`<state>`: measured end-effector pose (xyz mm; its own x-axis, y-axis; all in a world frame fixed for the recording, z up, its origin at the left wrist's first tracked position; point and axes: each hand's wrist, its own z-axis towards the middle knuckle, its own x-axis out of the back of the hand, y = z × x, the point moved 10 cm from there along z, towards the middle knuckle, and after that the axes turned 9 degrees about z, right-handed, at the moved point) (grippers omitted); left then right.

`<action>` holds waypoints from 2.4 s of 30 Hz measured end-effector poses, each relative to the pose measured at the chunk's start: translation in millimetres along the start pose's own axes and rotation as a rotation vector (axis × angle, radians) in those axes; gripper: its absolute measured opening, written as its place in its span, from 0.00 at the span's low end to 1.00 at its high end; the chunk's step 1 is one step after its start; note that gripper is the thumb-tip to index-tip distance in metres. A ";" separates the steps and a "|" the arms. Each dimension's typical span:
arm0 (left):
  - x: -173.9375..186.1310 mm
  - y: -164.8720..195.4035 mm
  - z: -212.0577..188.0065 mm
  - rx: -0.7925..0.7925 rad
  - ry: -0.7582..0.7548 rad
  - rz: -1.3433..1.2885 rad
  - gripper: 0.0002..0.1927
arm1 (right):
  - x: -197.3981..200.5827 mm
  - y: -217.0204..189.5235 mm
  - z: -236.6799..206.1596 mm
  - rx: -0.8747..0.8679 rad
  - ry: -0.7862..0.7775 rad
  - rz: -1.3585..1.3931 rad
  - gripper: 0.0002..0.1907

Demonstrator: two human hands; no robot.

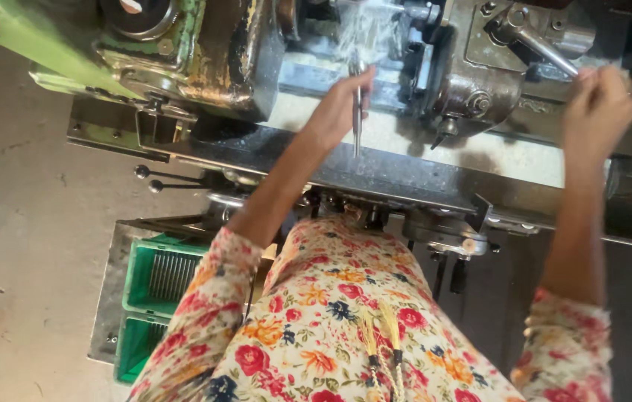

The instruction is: The person repeatedly places small cylindrical metal parts into a press machine, operates the lever to process them, and then places the finished parts into a green bin. The task is performed one at a time in a repetitive cycle.

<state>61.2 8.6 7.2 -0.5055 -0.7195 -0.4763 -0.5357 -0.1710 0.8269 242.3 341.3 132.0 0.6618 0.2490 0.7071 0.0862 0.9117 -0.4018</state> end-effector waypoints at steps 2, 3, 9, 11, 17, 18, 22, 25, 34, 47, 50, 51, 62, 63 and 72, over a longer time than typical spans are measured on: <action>15.3 4.4 37.7 0.000 0.088 -0.143 0.13 | 2.2 -3.1 17.2 0.174 0.002 -0.462 0.25; 22.0 6.5 55.9 -0.004 0.133 -0.213 0.13 | -1.5 -7.2 25.1 0.285 -0.018 -0.646 0.28; 52.6 4.6 123.6 0.049 0.537 -0.249 0.15 | -66.4 52.1 45.5 -0.204 -0.496 -0.708 0.10; 48.7 1.9 136.6 -0.015 0.633 -0.386 0.15 | -70.6 54.1 51.7 -0.200 -0.454 -0.837 0.07; 40.8 5.5 174.4 -0.106 0.719 -0.662 0.10 | -77.0 77.8 57.5 -0.330 -0.474 -0.767 0.09; 39.8 7.4 180.5 -0.115 0.690 -0.691 0.09 | -76.6 78.2 59.5 -0.316 -0.465 -0.764 0.09; 44.3 8.1 192.7 -0.099 0.650 -0.752 0.09 | -81.4 98.6 52.6 -0.438 -0.559 -0.783 0.10; 49.7 7.7 194.1 -0.074 0.665 -0.753 0.09 | -82.2 95.5 55.8 -0.359 -0.466 -0.773 0.11; 60.1 10.4 190.1 -0.049 0.652 -0.719 0.09 | -74.1 64.5 11.5 -0.326 -0.207 -0.807 0.07; 61.1 -22.9 147.5 -0.085 0.818 -0.707 0.09 | -61.5 59.9 47.4 -0.188 -0.216 -0.716 0.08; 58.2 -24.6 138.4 -0.093 0.864 -0.707 0.09 | -64.5 66.2 58.9 -0.156 -0.227 -0.746 0.07; 58.6 -24.5 136.1 -0.096 0.873 -0.702 0.09 | -67.1 69.9 57.4 -0.176 -0.246 -0.729 0.07; 69.0 -5.5 144.1 -0.173 0.726 -0.730 0.09 | -67.3 77.9 49.7 -0.120 -0.197 -0.736 0.09; 68.1 -5.7 145.2 -0.164 0.714 -0.735 0.09 | -67.7 78.4 49.9 -0.117 -0.196 -0.756 0.09; 69.5 -7.8 147.3 -0.072 0.712 -0.683 0.08 | -69.5 84.4 48.6 -0.168 -0.241 -0.761 0.09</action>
<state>-69.5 59.1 -76.3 0.4343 -0.6841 -0.5859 -0.5063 -0.7234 0.4694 167.4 416.8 77.3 0.1997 -0.3381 0.9197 0.5706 0.8031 0.1714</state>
